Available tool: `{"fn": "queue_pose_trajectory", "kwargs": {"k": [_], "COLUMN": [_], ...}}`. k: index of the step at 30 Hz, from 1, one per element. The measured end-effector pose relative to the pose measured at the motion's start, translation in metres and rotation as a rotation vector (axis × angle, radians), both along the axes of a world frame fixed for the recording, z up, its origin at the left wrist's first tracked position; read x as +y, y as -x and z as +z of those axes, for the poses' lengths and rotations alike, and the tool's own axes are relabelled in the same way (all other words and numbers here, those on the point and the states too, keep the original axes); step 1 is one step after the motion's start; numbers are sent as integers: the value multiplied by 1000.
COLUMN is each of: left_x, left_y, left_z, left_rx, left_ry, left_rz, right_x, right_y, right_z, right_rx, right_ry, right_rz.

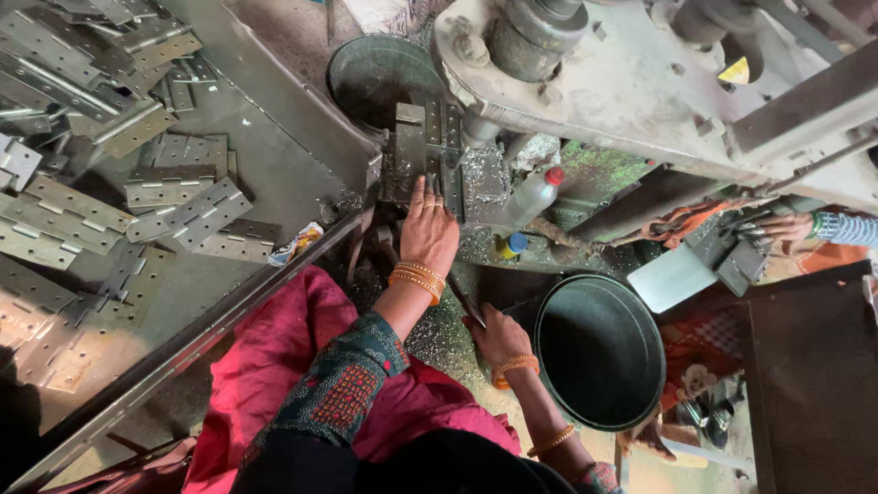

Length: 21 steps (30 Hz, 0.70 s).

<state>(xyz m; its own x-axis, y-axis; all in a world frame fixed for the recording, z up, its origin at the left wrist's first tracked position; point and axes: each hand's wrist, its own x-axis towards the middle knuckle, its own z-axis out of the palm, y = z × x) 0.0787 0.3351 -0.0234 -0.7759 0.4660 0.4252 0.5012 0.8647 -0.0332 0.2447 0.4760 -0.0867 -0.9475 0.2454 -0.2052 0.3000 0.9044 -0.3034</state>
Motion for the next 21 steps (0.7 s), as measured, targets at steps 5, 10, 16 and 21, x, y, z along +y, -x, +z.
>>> {"fn": "queue_pose_trajectory", "kwargs": {"k": [5,10,16,21], "left_x": [0,1,-3,-1], "left_y": [-3,-5,-8,-10], "left_z": [0,-1,0,9], "left_rx": [16,33,-35,9], "left_ry": [62,39,13,95], "left_rz": [7,28,7,22], "right_x": [14,1,-4,9], "right_y": [13,3,-3,11], "right_z": [9,5,24,27], "right_rx": [9,-3,-31,-34], "right_ry": [29,66,57,17], "right_rz": [18,-21,-11,30]}}
